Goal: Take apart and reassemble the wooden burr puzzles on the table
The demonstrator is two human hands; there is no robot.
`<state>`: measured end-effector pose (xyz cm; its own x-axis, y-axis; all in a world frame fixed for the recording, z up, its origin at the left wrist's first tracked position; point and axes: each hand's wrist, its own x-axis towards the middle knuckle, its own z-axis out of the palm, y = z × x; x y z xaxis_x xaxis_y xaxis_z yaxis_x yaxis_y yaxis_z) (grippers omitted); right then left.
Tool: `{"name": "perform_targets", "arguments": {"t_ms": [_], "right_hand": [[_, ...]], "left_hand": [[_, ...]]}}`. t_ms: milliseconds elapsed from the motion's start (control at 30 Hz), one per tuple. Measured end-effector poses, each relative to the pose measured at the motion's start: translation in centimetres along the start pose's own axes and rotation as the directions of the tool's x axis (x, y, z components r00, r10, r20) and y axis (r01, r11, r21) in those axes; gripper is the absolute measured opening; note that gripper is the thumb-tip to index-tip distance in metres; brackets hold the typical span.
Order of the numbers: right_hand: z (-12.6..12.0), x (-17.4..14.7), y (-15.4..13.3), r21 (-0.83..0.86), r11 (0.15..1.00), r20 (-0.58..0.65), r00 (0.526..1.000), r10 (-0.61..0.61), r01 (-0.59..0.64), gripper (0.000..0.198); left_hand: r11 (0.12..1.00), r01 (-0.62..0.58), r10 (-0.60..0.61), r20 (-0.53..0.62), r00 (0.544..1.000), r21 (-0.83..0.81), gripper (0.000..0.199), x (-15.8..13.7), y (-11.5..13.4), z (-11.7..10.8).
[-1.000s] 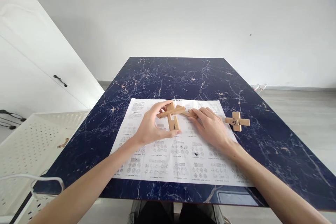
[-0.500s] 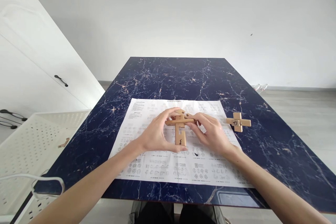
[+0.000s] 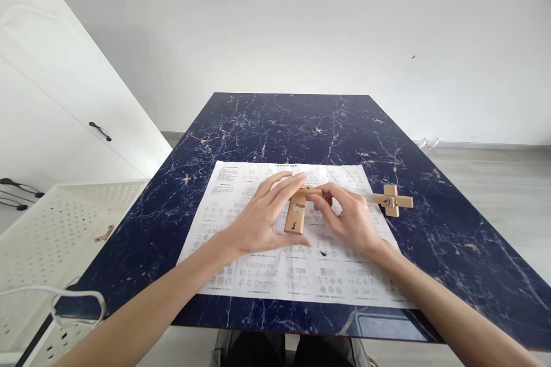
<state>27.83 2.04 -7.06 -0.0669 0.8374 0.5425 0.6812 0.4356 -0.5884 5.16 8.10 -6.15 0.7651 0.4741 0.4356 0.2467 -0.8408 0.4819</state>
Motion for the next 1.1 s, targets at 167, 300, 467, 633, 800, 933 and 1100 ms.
{"name": "perform_targets", "arguments": {"t_ms": [167, 300, 467, 633, 800, 933, 1100], "right_hand": [[0.1, -0.2, -0.3, 0.016, 0.999, -0.008, 0.999, 0.046, -0.045, 0.017], [0.4, -0.3, -0.4, -0.003, 1.000, -0.047, 0.999, 0.025, -0.025, 0.015], [0.3, 0.3, 0.0, 0.023, 0.992, -0.103, 0.987, 0.123, -0.121, 0.021], [-0.3, 1.2, 1.1, 0.050, 0.935, -0.087, 0.931, 0.354, -0.351, 0.030], [0.1, 1.1, 2.0, -0.013, 0.912, -0.058, 0.911, 0.408, -0.409, 0.026], [0.3, 1.0, 2.8, -0.160, 0.913, -0.053, 0.927, 0.371, -0.375, 0.028], [0.3, 0.7, 3.4, -0.279, 0.922, 0.021, 0.958, 0.287, -0.270, 0.030]], "left_hand": [[0.937, -0.183, 0.200, -0.029, 0.979, 0.298, 0.075, 0.1, 0.2, 0.1], [0.890, -0.244, 0.273, -0.021, 0.962, 0.385, 0.070, 0.3, 0.6, -0.1], [0.819, -0.372, 0.426, -0.029, 0.904, 0.438, 0.050, 0.4, 1.6, 0.8], [0.897, -0.342, 0.387, -0.124, 0.914, 0.280, 0.026, 0.3, 2.5, 1.3], [0.986, 0.131, -0.103, -0.244, 0.964, 0.102, 0.045, 0.3, 1.2, 0.5], [0.942, 0.316, -0.284, -0.238, 0.929, 0.109, 0.056, 0.4, -0.1, 0.4], [0.888, 0.409, -0.362, -0.230, 0.903, 0.211, 0.055, 0.4, -0.8, 0.5]]}}
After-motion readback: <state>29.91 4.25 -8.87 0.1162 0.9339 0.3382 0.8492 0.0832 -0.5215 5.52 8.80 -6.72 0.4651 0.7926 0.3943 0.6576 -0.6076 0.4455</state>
